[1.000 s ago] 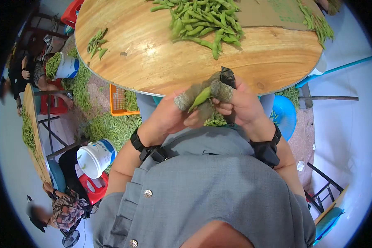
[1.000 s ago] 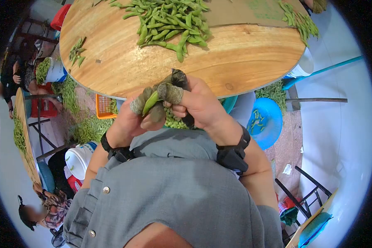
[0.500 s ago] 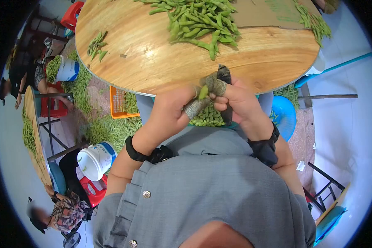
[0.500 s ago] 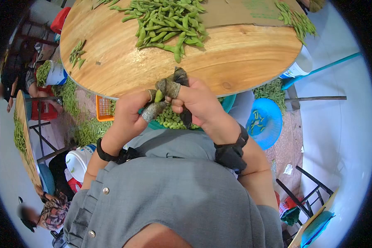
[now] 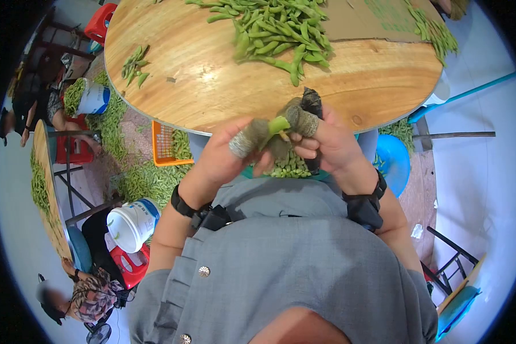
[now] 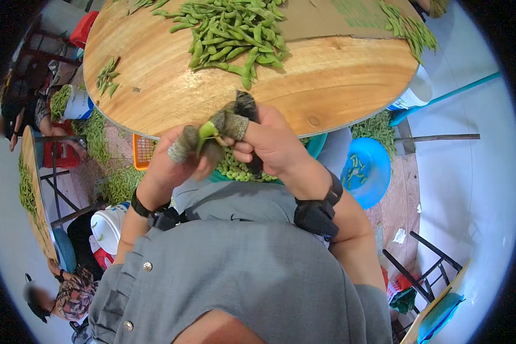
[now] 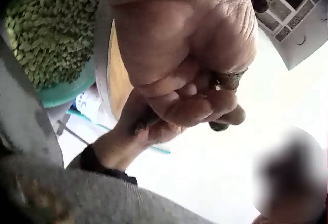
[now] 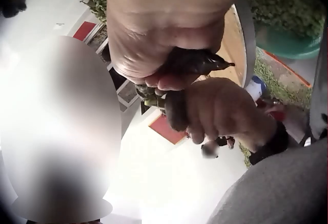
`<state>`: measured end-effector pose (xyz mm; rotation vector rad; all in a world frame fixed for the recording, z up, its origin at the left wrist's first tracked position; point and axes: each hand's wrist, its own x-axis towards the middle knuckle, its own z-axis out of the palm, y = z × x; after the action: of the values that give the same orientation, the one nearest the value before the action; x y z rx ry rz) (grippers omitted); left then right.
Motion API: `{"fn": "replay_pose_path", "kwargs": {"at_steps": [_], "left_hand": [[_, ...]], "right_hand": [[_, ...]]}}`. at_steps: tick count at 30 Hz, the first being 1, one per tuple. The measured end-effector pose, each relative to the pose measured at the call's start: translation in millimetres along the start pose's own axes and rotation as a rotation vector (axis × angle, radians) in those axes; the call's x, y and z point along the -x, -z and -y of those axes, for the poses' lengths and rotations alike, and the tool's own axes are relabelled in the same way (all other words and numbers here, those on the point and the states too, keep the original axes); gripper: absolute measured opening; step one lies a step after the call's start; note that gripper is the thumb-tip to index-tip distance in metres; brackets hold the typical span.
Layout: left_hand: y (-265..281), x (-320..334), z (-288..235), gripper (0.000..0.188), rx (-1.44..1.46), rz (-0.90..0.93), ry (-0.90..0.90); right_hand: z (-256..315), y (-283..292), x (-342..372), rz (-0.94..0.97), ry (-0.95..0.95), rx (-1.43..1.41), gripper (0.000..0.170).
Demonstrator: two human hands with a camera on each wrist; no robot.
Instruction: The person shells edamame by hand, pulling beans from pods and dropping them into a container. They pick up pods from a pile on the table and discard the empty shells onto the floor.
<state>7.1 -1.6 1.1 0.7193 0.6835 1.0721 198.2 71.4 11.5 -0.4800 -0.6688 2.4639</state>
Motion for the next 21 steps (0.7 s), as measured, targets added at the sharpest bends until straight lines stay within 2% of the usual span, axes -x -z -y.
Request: {"fn": "replay_pose_path", "kwargs": {"at_steps": [1, 3, 4, 6, 7, 8, 9, 10, 13, 14, 15, 16, 17, 19, 20, 21], "left_hand": [[-2.0, 0.4, -0.8, 0.035, 0.001, 0.000, 0.001], [-9.3, 1.9, -4.9, 0.026, -0.456, -0.131, -0.186], [-8.7, 2.4, -5.1, 0.026, -0.453, -0.133, -0.183], [-7.1, 0.5, -6.8, 0.020, -0.829, -0.135, -0.229], [-6.6, 0.5, -5.7, 0.020, -0.828, -0.136, -0.232], [-6.0, 0.7, -3.3, 0.019, -0.699, -0.130, -0.211], [-6.0, 1.3, -1.0, 0.019, -0.569, -0.122, -0.188], [-7.2, 2.7, 1.0, 0.019, -0.568, -0.121, -0.184], [-10.3, 1.6, 4.2, 0.018, -0.529, -0.140, -0.262], [-10.4, -1.4, 4.0, 0.019, -0.564, -0.231, -0.222], [-9.5, -3.8, 3.4, 0.021, -0.598, -0.325, -0.182], [-5.2, -7.0, 2.6, 0.021, -0.597, -0.329, -0.186], [0.9, -9.9, 2.0, 0.022, -0.365, -0.316, -0.170], [5.5, -10.2, 1.3, 0.025, 0.043, -0.212, -0.145], [7.8, -9.1, 0.4, 0.025, 0.043, -0.211, -0.144], [11.0, -7.9, -0.8, 0.026, 0.166, -0.132, -0.064]], "right_hand": [[1.6, 1.3, 0.7, -0.082, 0.000, 0.065, 0.014], [-1.3, -1.3, 1.0, -0.136, -0.001, 0.152, 0.013], [-3.7, -2.2, 1.7, -0.190, -0.002, 0.238, 0.012], [-6.9, 2.6, 1.2, -0.203, 0.043, 0.303, 0.011], [-7.5, 4.3, 0.8, -0.215, 0.093, 0.369, 0.010], [-7.3, 4.1, 0.0, -0.213, 0.092, 0.371, 0.010], [-8.0, 3.5, -0.5, -0.242, 0.132, 0.505, 0.010], [-8.9, 3.4, -0.1, -0.273, 0.173, 0.637, 0.010], [-5.9, 3.0, 3.4, -0.281, 0.157, 0.673, 0.012], [-4.9, 2.1, 6.6, -0.280, 0.155, 0.673, 0.012], [-4.0, 0.6, 11.6, -0.243, 0.145, 0.803, 0.015], [-2.3, 0.1, 16.2, -0.203, 0.135, 0.935, 0.018], [-1.4, 0.4, 22.0, -0.200, 0.134, 0.936, 0.018], [3.4, 4.5, 35.8, -0.307, 0.106, 0.881, 0.022], [14.2, 8.7, 44.4, -0.444, 0.122, 0.994, 0.023], [27.6, 16.5, 55.8, -0.582, 0.138, 1.107, 0.025]]}}
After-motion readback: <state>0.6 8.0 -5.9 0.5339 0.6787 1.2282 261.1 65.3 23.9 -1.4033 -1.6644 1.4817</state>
